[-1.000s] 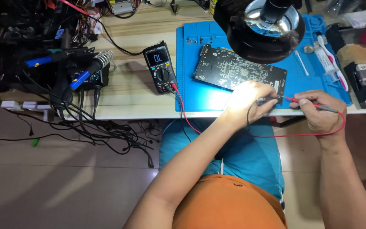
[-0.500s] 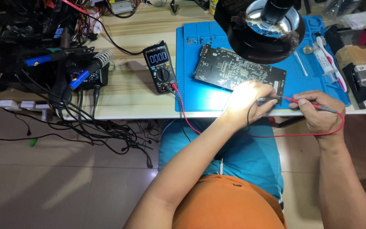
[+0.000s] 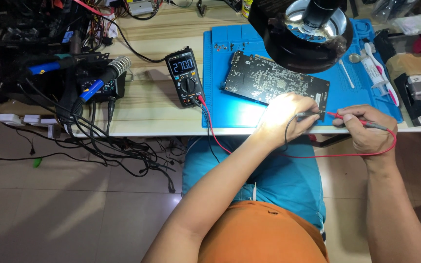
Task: Testing electrical continuity and voltage on a graphics card circuit board using a digital multimeter.
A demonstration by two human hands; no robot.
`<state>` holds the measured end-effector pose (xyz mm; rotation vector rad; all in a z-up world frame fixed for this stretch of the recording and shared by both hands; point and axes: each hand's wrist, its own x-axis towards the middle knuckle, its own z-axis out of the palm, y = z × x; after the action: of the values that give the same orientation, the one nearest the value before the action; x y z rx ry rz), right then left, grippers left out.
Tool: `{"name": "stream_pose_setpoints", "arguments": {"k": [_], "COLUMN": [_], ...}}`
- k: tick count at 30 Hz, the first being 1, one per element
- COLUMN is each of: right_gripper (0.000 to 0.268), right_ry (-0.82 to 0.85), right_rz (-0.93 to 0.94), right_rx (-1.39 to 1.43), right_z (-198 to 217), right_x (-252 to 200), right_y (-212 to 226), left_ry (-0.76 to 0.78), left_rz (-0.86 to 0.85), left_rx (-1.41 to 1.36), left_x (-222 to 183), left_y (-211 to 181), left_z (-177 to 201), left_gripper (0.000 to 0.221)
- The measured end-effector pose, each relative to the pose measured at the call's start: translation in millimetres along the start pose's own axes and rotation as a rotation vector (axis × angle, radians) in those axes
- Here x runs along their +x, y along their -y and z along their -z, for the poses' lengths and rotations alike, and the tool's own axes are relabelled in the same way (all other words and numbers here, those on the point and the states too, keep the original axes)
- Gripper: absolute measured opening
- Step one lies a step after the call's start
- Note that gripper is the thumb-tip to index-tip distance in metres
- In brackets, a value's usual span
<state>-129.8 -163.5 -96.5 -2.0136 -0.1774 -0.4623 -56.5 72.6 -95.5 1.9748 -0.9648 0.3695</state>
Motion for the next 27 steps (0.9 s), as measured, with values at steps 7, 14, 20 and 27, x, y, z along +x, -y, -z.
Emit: {"name": "stream_pose_setpoints", "arguments": {"k": [7, 14, 20, 27], "right_gripper": [0.011, 0.014, 0.015, 0.007], "right_ry": [0.011, -0.024, -0.13, -0.054], "right_rz": [0.017, -0.088, 0.015, 0.197], "right_rx": [-0.035, -0.034, 0.033, 0.3], "right_z": [-0.4, 0.8, 1.8, -5.8], "right_x": [0.8, 1.4, 22.2, 20.0], "right_y": [2.4, -13.5, -5.5, -28.2], "left_ry": [-0.016, -0.008, 0.025, 0.102], "left_rz": [-0.03, -0.037, -0.004, 0.061], "left_rx": [-0.004, 0.031, -0.044, -0.004], "left_x": [-1.3, 1.6, -9.3, -11.1], "left_y": [3.2, 0.6, 35.0, 30.6], "left_z": [-2.4, -0.4, -21.9, -10.0], "left_gripper": [0.015, 0.015, 0.022, 0.023]}}
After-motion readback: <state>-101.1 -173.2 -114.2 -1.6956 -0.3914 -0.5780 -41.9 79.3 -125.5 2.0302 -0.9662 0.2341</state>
